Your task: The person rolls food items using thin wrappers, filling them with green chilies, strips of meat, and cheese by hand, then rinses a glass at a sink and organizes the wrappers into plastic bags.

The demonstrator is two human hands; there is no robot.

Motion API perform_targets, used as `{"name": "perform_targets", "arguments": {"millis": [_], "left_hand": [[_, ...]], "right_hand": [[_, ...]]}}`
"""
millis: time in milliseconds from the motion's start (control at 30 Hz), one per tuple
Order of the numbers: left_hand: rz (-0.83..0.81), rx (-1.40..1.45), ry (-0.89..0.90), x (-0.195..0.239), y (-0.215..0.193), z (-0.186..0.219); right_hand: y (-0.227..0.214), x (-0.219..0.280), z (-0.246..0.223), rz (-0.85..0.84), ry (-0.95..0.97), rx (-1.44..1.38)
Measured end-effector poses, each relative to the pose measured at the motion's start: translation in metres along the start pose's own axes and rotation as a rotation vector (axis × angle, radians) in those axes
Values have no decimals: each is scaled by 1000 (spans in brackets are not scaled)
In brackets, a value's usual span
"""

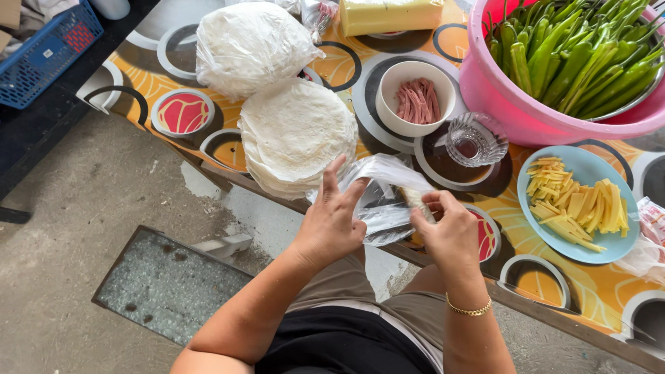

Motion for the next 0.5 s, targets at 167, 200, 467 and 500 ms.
{"name": "perform_targets", "arguments": {"millis": [167, 200, 467, 500], "left_hand": [[-57, -103, 42, -5, 12, 7], [-89, -81, 15, -4, 16, 8], [152, -185, 135, 13, 38, 11], [172, -229, 136, 14, 41, 11]], "right_hand": [[-1, -1, 18, 44, 48, 19], [-1, -3, 19, 75, -25, 28], [-10, 2, 61, 78, 79, -209], [-10, 6, 59, 69, 56, -185]]}}
Point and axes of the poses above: each hand's wrist, its own x-axis away from the middle knuckle, its own y-axis out of the palm, z = x × y, the point moved 4 cm from there along -x, towards the middle knuckle, and after that the axes turned 6 degrees about y, right-handed, at the moved point
